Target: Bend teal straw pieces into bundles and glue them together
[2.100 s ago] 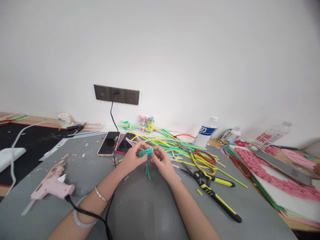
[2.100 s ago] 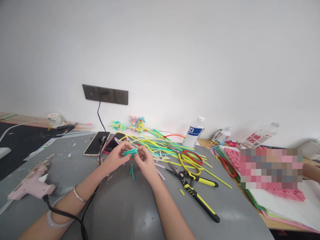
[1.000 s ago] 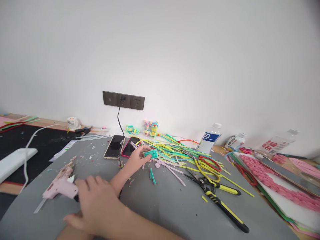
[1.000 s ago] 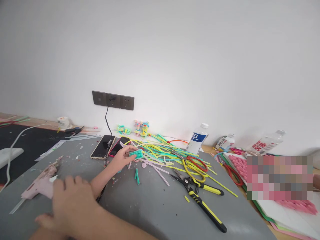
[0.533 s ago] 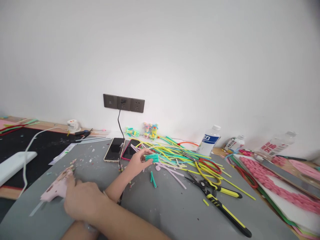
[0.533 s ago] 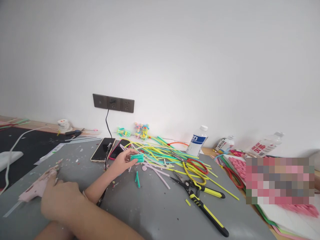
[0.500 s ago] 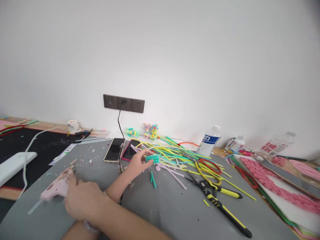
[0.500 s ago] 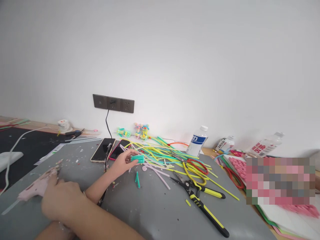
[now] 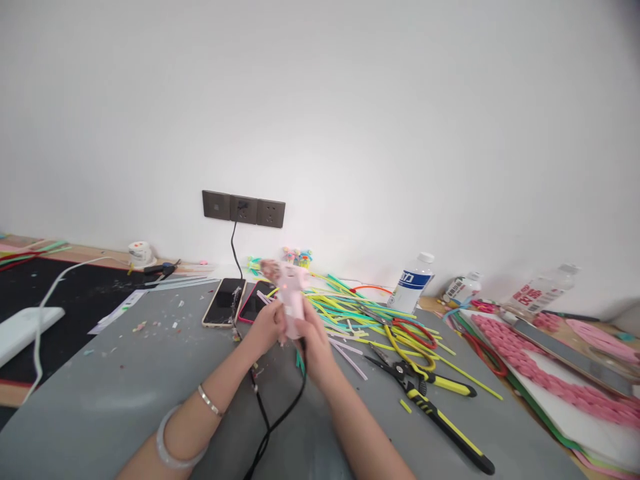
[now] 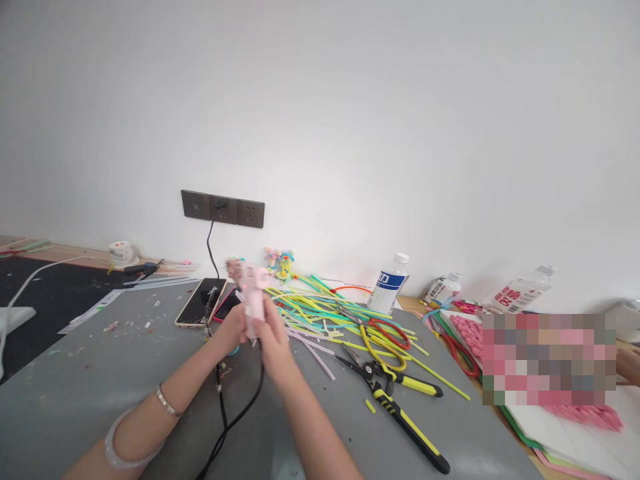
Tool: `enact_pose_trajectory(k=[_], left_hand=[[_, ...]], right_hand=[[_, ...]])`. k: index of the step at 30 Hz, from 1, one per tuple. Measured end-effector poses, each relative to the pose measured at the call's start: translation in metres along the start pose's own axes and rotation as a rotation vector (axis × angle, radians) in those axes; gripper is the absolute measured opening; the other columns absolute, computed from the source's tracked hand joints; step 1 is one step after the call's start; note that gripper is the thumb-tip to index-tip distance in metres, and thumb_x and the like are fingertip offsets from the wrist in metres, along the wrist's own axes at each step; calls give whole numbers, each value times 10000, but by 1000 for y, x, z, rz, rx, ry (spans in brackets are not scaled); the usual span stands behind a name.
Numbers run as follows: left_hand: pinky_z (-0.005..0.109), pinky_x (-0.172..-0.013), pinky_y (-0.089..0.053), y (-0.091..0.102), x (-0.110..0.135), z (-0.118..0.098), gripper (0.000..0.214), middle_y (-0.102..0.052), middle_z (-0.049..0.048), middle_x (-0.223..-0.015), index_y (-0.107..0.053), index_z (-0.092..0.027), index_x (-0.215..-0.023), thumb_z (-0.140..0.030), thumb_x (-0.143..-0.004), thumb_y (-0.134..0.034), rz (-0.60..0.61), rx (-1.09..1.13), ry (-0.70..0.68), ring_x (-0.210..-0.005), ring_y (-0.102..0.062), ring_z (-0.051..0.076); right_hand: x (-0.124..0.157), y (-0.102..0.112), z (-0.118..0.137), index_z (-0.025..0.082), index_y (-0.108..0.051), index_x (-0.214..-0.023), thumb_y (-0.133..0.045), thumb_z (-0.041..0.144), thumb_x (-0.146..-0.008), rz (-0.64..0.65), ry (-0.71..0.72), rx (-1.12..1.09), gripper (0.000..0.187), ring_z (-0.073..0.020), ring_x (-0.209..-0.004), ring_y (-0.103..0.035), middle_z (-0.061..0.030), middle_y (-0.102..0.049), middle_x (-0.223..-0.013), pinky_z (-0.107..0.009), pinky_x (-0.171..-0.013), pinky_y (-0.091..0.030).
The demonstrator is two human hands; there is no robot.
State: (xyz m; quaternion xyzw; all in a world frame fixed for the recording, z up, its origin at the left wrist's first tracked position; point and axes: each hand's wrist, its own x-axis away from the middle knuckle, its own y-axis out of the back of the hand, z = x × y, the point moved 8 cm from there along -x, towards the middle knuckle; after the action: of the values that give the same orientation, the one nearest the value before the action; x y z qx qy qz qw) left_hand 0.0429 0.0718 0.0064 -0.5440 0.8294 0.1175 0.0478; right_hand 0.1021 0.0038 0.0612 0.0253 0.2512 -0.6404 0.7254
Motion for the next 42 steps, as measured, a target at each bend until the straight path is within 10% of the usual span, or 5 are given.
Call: enact_pose_trajectory(k=[5,9,20,27,42], left_hand=[[275,-650,-506,2,0,-2,356,-672,40,-855,-625,-176,-964,-439,-741,-711,14,74,-6,-734,-638,176],[237,-551,-448,10,1,-2,379,-621,8,-777,-627,-165,-989,-444,-746,-712,-38,84,43,-619,-564,133],[262,-699,-501,10,1,-7,280,-675,60,-979,-582,-192,-1049,-361,-831,-632,-46,-33,-76,-879,-654,192],[305,-769,-550,1,6,-10,246,-693,76,-1060,-605,-189,-1040,-287,-816,-630,-17,-188,-125,-946,-678,216],[323,-756,-600,-2,8,-13,254,-769,66,-984,-653,-182,-964,-341,-771,-699,18,-68,-67,-896,-734,236]], right_hand=[[24,86,11,217,-561,-895,-624,457,-867,-128,5,-55,250,-98,-434,-355,65,-436,-583,-268,-480,-260],[34,115,4,196,-585,-972,-550,511,-926,-186,-96,-19,320,-91,-404,-301,74,-407,-531,-270,-464,-196],[37,127,-8,172,-587,-728,-704,523,-808,-332,-136,172,379,-97,-459,-426,20,-557,-556,-263,-492,-314],[38,121,-12,150,-669,-1035,-716,562,-773,-356,-167,231,491,-140,-514,-495,-89,-738,-816,-309,-575,-409],[38,114,-12,158,-691,-1081,-664,540,-830,-274,-97,232,457,-146,-506,-504,-98,-756,-866,-327,-596,-454]])
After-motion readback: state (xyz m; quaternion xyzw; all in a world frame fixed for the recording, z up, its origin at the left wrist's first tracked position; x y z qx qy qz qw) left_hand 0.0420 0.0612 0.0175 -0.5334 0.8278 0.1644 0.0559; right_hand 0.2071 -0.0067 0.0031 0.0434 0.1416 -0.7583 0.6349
